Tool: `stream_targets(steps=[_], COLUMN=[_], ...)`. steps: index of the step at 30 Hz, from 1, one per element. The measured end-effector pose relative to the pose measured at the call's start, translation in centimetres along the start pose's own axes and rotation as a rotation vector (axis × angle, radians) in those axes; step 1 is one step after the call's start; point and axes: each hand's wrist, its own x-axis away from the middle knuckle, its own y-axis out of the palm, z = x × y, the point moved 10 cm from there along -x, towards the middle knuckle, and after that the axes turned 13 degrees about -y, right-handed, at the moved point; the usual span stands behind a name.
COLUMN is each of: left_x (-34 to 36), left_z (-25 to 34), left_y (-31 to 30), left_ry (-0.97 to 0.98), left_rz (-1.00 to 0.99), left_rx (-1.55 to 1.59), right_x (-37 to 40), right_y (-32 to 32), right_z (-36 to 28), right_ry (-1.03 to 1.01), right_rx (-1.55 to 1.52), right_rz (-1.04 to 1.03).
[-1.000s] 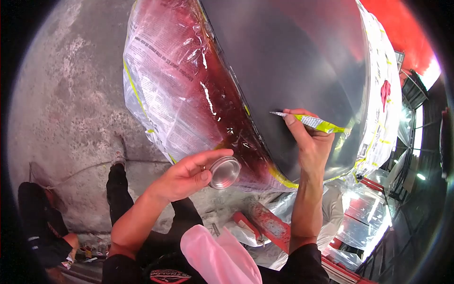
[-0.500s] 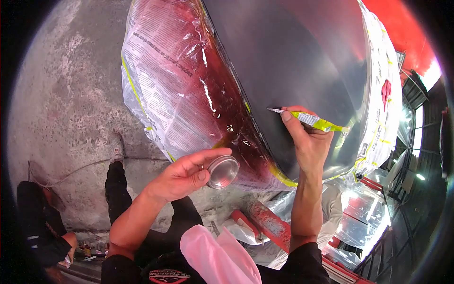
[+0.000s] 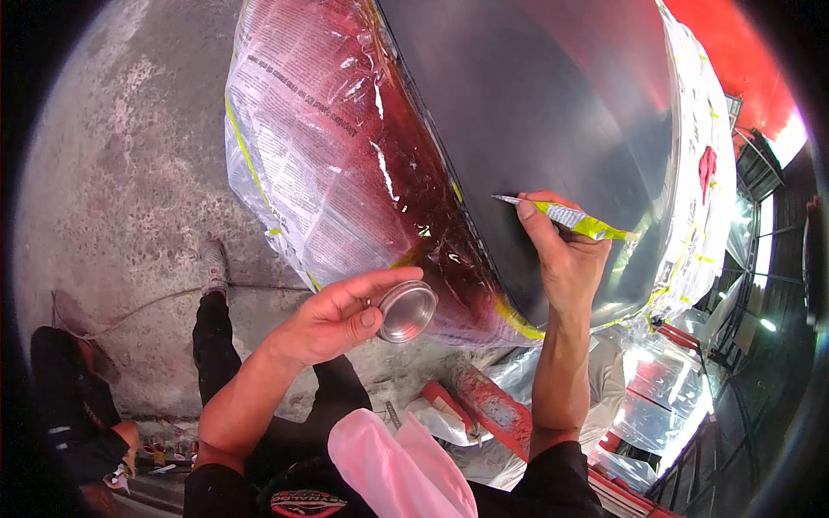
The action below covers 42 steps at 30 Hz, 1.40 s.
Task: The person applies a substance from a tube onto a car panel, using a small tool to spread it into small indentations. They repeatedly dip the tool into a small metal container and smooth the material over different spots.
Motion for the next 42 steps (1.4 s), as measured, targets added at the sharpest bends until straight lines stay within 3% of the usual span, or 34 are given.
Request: stream_targets(steps=[26,42], left_x=[0.19,0.57], left_z=[-0.07,0.26], left_y=[-0.21,-0.11], left_ry=[0.008,0.029], left_rz=[0.014,0.02], left_rx=[-0.019,-0.041], right_x=[-0.06,0.07], right_y=[-0.17,-0.24], right_z=[-0.11,0.17], right_ry=[-0.074,0.022], right_rx=[0.009,-0.063], right_rz=[0.012,0.033])
